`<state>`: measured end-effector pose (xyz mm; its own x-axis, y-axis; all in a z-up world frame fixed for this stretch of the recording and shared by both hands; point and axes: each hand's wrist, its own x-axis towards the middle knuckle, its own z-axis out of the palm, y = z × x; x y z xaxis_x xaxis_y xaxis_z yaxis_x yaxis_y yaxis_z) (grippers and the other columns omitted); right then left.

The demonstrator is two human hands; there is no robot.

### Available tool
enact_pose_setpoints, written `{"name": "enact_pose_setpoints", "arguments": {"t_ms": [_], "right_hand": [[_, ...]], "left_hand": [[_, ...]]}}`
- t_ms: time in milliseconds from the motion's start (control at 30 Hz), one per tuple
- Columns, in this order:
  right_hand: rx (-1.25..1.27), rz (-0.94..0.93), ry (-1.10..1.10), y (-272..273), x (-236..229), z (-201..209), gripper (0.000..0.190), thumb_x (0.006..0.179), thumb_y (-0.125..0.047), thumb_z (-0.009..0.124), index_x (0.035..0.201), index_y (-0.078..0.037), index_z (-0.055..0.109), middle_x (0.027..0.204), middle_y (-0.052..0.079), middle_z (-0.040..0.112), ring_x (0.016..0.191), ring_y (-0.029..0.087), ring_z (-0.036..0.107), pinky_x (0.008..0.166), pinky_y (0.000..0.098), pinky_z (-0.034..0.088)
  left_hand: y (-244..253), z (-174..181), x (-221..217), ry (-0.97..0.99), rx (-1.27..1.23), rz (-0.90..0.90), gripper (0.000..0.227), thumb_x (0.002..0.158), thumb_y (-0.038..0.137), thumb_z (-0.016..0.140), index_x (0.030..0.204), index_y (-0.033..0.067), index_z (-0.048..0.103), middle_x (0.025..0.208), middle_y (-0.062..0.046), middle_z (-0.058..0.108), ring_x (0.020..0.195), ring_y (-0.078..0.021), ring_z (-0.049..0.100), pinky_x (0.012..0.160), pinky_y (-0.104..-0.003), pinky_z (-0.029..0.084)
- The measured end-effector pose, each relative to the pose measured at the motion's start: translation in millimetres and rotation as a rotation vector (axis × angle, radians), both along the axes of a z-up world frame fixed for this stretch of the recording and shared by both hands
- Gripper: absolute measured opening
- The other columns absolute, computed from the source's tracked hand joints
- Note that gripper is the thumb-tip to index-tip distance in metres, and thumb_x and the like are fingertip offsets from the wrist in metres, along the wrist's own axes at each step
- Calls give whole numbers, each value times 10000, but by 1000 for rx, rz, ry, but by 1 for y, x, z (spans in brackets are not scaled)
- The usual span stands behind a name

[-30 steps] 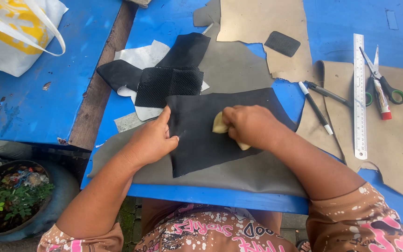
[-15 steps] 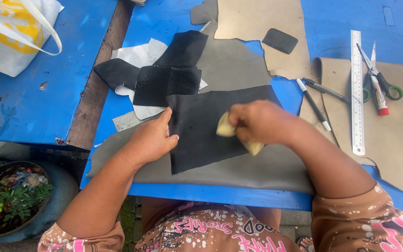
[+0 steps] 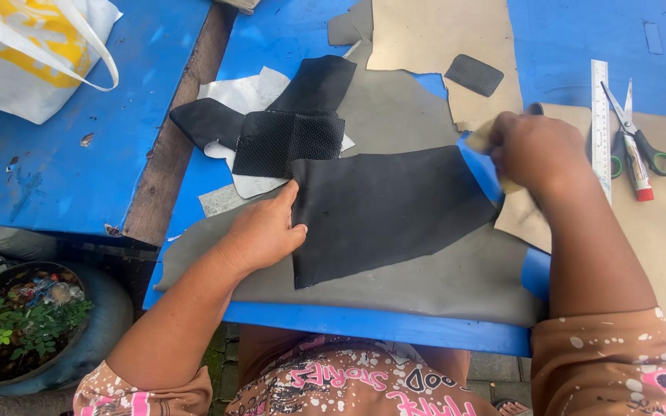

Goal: Applying glue to leather pieces using a sponge on a workshop table.

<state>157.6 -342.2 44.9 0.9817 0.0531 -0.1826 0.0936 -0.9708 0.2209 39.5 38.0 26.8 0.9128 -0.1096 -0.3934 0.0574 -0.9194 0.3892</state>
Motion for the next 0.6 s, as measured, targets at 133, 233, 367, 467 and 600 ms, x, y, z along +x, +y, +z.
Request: {"name": "enact_pose_setpoints", "arguments": {"t_ms": [133, 233, 367, 467, 600], "right_hand": [[331, 306, -311, 72, -33, -26, 208, 933, -298, 752, 1117, -207, 720, 946, 29, 726, 860, 284, 765, 758, 402, 620], [457, 697, -217, 107, -46, -44, 249, 870, -222, 790, 1104, -154, 738, 941, 59, 695, 892, 273, 736, 792, 384, 626], [299, 549, -418, 66, -7, -76, 57, 943, -243, 717, 951, -187, 723, 862, 3, 646, 755, 202, 716, 671, 313, 609], [142, 369, -525, 6, 25, -94, 81, 956, -262, 695, 969, -187, 723, 843, 14, 637, 700, 237, 722, 619, 355, 608], [66, 220, -524, -15, 24, -70, 121, 972, -299, 698, 1031, -230, 777, 909, 17, 700, 748, 235, 767, 650, 312, 625]], "left_hand": [[1, 12, -5, -40, -74, -32, 820, 869, 272, 637, 1591, 20, 342, 1023, -236, 761, 1076, -495, 677, 927, -604, 516], [1, 11, -4, -46, -81, -35, 812, 871, 274, 640, 1584, 18, 350, 999, -222, 765, 1069, -483, 685, 921, -596, 526], [2, 7, -6, -51, -99, -28, 815, 870, 269, 633, 1589, 15, 347, 998, -223, 766, 1076, -479, 686, 923, -599, 528], [4, 6, -6, -48, -90, -41, 814, 873, 277, 624, 1593, 25, 341, 1049, -236, 755, 1102, -476, 680, 940, -592, 524], [4, 7, -6, -52, -91, -46, 813, 874, 275, 615, 1597, 26, 338, 1124, -268, 735, 1128, -489, 667, 953, -598, 515]]}}
